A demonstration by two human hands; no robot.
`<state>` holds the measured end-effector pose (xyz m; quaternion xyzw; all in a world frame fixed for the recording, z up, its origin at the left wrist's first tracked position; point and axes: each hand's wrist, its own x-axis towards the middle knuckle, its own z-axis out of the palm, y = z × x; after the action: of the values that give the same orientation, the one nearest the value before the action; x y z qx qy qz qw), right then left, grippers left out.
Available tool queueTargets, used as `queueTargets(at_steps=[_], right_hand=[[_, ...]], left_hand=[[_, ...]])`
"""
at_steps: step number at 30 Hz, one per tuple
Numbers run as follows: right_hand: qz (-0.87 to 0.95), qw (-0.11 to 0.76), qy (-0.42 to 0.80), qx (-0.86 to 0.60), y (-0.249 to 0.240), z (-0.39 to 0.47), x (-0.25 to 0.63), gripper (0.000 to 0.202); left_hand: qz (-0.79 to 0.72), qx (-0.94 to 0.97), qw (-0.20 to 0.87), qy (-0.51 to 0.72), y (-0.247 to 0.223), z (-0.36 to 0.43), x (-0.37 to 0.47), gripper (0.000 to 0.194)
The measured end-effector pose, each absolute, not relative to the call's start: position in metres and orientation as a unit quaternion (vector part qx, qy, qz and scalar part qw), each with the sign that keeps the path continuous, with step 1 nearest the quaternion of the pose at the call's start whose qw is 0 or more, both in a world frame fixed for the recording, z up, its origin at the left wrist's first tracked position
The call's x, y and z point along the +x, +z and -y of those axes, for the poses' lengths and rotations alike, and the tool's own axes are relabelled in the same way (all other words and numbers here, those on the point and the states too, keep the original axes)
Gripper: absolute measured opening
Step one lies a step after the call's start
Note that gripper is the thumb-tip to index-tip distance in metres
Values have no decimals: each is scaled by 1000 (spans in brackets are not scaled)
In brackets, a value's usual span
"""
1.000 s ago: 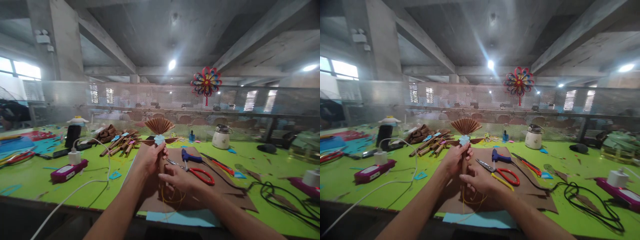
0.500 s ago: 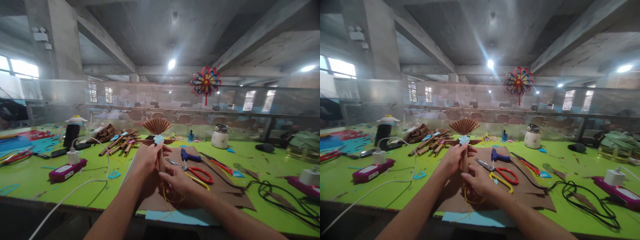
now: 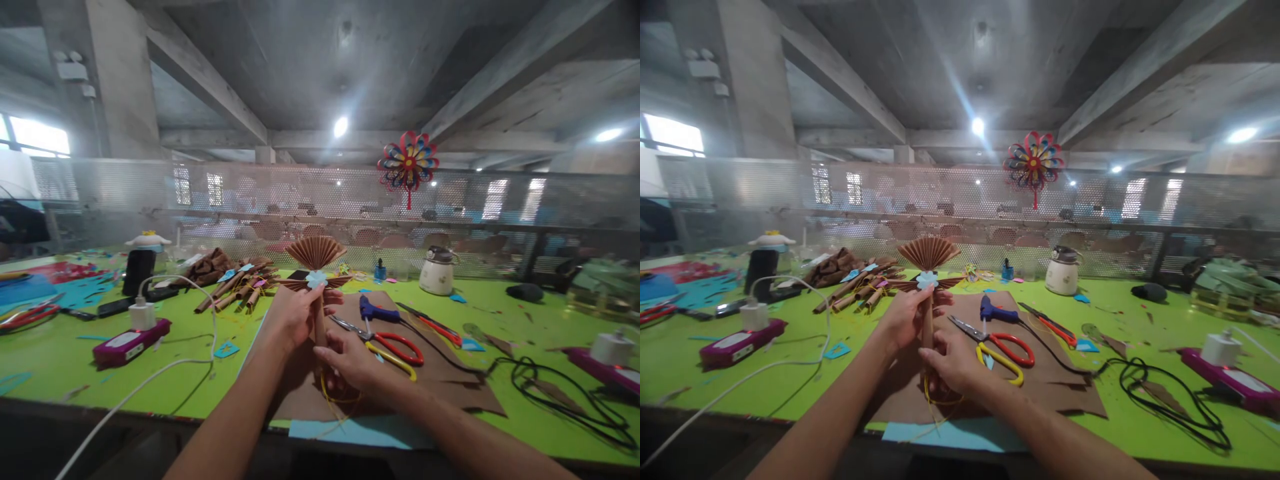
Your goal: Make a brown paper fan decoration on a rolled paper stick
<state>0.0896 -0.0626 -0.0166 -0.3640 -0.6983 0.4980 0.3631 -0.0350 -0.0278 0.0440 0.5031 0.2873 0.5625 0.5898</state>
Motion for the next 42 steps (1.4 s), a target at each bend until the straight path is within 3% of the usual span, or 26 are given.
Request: queueTargets(at_steps=[14, 23, 33, 42], right_hand=[[685, 377, 505, -365, -21, 55, 91, 37], [671, 408, 501, -363, -17, 54, 93, 37], [607, 505, 472, -392, -19, 33, 101, 12], [586, 513, 462, -424, -28, 19, 99, 22]], left_hand=[[-299, 471, 607, 566, 35, 17, -35, 13], [-289, 506, 623, 522, 34, 22, -34, 24], [-324, 605, 615, 387, 23, 22, -29, 34], [-373, 647, 506, 431, 14, 14, -22, 7]])
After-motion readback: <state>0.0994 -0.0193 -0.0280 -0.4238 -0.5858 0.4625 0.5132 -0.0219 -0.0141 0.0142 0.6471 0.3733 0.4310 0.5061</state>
